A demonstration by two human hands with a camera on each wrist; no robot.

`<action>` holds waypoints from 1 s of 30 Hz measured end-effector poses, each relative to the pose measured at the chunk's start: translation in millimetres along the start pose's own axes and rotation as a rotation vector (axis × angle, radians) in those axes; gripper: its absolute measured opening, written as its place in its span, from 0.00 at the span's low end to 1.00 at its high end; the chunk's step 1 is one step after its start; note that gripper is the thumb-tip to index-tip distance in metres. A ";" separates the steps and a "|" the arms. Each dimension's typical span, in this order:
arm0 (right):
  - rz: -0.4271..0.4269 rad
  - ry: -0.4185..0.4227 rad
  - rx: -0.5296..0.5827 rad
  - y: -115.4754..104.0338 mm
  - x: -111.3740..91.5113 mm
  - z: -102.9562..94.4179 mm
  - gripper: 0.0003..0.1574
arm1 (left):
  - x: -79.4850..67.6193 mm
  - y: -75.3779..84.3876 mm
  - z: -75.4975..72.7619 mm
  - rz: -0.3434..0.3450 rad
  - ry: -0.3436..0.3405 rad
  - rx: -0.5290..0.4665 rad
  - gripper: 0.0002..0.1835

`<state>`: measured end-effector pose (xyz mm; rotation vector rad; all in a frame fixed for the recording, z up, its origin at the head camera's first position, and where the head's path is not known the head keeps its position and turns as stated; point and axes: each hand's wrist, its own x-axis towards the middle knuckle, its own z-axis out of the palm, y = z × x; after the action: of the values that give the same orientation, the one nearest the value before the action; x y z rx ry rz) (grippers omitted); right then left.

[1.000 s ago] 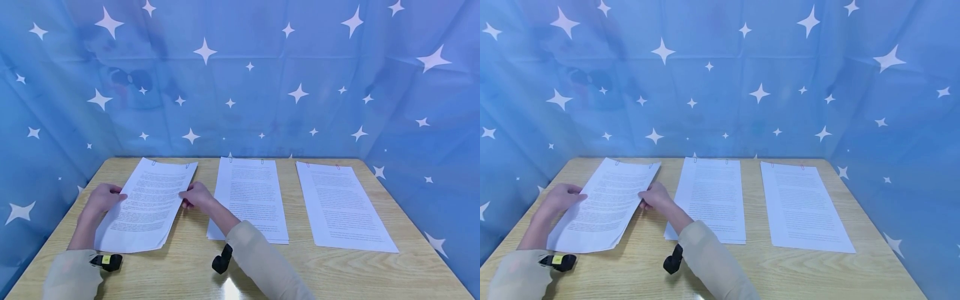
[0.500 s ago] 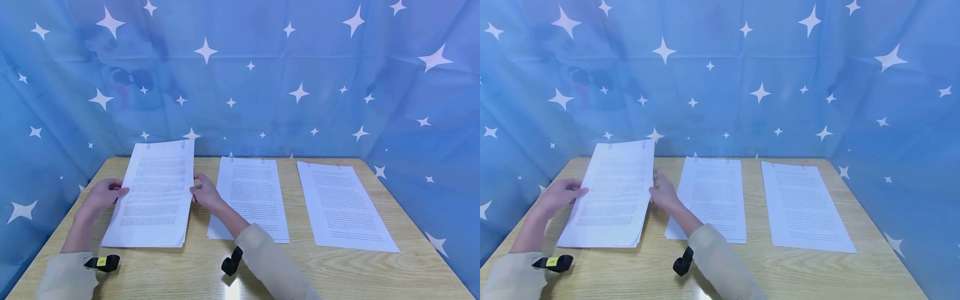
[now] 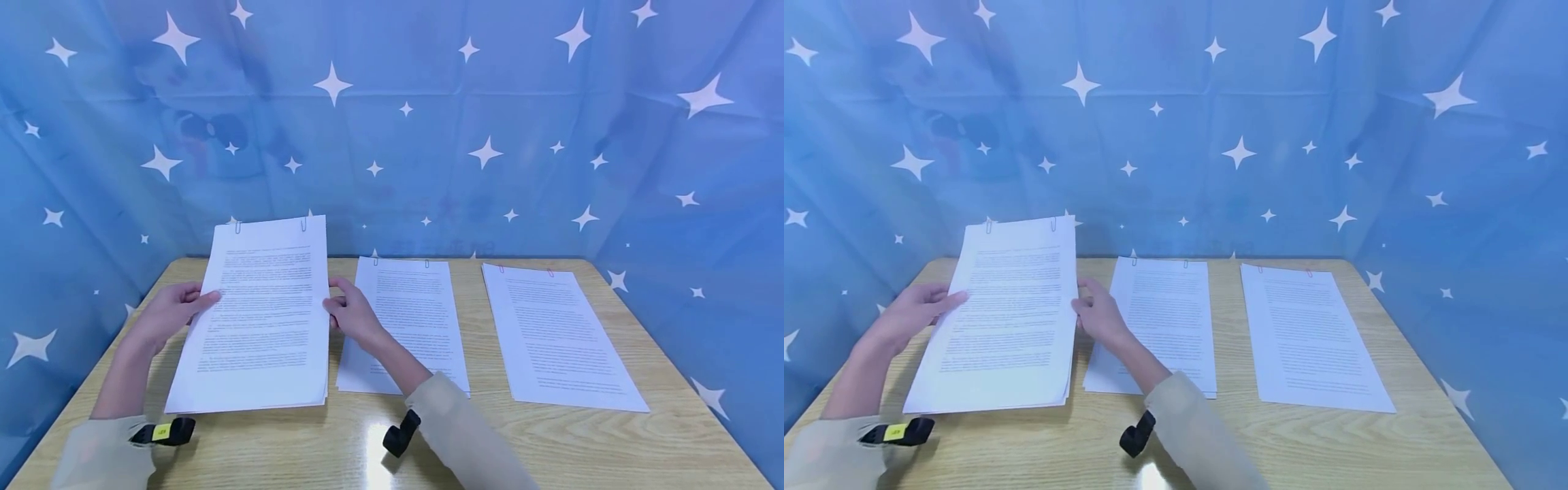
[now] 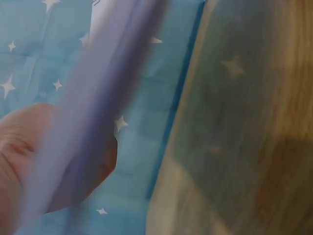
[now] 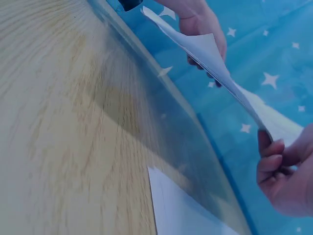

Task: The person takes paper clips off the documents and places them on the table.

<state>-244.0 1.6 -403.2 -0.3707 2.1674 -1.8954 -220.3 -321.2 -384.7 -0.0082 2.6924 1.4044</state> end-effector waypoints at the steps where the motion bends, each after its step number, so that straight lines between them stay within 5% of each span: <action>1: -0.012 -0.007 0.004 0.1 -1.4 -3.0 0.22 | -1.1 3.0 0.3 0.007 -0.002 -0.003 0.33; 16: -0.030 0.052 0.002 -9.9 -18.0 -58.2 0.17 | -10.0 49.4 35.3 0.120 -0.014 -0.122 0.25; 30: -0.197 0.037 -0.067 -6.9 -40.3 -111.6 0.16 | -15.0 88.9 70.4 0.231 -0.097 -0.199 0.21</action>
<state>-243.9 118.4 -381.2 -0.5861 2.2986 -1.9463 -203.7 -213.2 -350.5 0.3562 2.5294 1.6842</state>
